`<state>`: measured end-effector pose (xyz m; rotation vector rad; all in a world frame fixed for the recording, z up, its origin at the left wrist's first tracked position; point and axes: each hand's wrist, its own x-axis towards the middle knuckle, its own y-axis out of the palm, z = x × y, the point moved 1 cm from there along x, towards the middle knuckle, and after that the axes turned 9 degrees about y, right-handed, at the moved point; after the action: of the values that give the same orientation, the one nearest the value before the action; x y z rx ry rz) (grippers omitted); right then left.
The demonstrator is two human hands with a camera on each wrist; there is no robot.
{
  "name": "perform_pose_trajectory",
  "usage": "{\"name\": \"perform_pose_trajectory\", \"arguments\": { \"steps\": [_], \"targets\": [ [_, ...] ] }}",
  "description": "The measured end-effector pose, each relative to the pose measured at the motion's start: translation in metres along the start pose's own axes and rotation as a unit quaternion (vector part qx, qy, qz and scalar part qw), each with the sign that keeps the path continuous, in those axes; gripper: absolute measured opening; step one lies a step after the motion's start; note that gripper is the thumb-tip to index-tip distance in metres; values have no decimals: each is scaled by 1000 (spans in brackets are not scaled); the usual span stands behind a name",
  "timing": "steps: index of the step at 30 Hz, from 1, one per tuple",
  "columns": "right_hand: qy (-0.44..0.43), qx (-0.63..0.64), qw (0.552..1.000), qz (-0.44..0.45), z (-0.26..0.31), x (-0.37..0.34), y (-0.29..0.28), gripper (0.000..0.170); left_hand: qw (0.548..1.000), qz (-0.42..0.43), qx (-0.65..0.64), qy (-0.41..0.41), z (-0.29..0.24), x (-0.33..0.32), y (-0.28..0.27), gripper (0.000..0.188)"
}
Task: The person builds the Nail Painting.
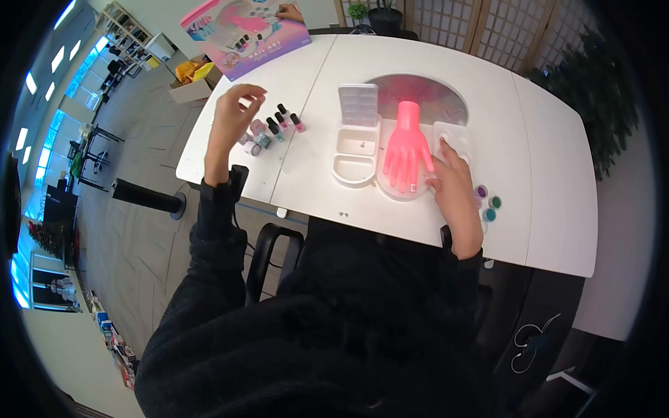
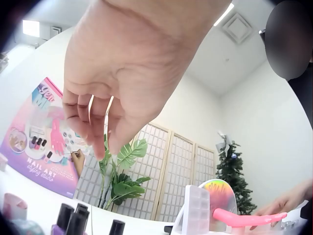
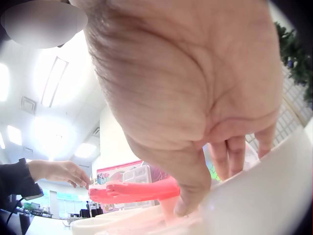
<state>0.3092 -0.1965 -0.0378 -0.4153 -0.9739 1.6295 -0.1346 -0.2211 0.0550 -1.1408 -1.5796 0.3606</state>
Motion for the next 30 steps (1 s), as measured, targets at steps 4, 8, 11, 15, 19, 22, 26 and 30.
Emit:
{"name": "perform_pose_trajectory", "arguments": {
  "steps": [4,8,11,15,19,22,26,30],
  "targets": [
    [11,-18,1000,2,4,1,1,55,1000,-7,4,-9,6,-25,13,37],
    [3,-34,999,-10,4,0,3,61,998,8,-20,-56,9,-39,13,38],
    [-4,-39,999,-11,-3,1,6,60,997,-25,-4,-70,25,-50,10,33],
    [6,-35,999,-4,-1,2,4,58,993,-37,34,-103,25,-72,9,25],
    [5,-52,999,-6,-1,-2,5,57,989,-37,77,-122,44,-92,-2,25],
    [8,-33,999,2,-2,0,6,57,987,-46,79,-129,44,-94,0,25],
    [0,-29,1000,10,-10,1,8,58,998,-34,-41,-46,-1,-82,12,30],
    [1,-41,999,16,-5,0,5,60,974,109,-196,-42,-36,-82,20,35]
  ]
}}
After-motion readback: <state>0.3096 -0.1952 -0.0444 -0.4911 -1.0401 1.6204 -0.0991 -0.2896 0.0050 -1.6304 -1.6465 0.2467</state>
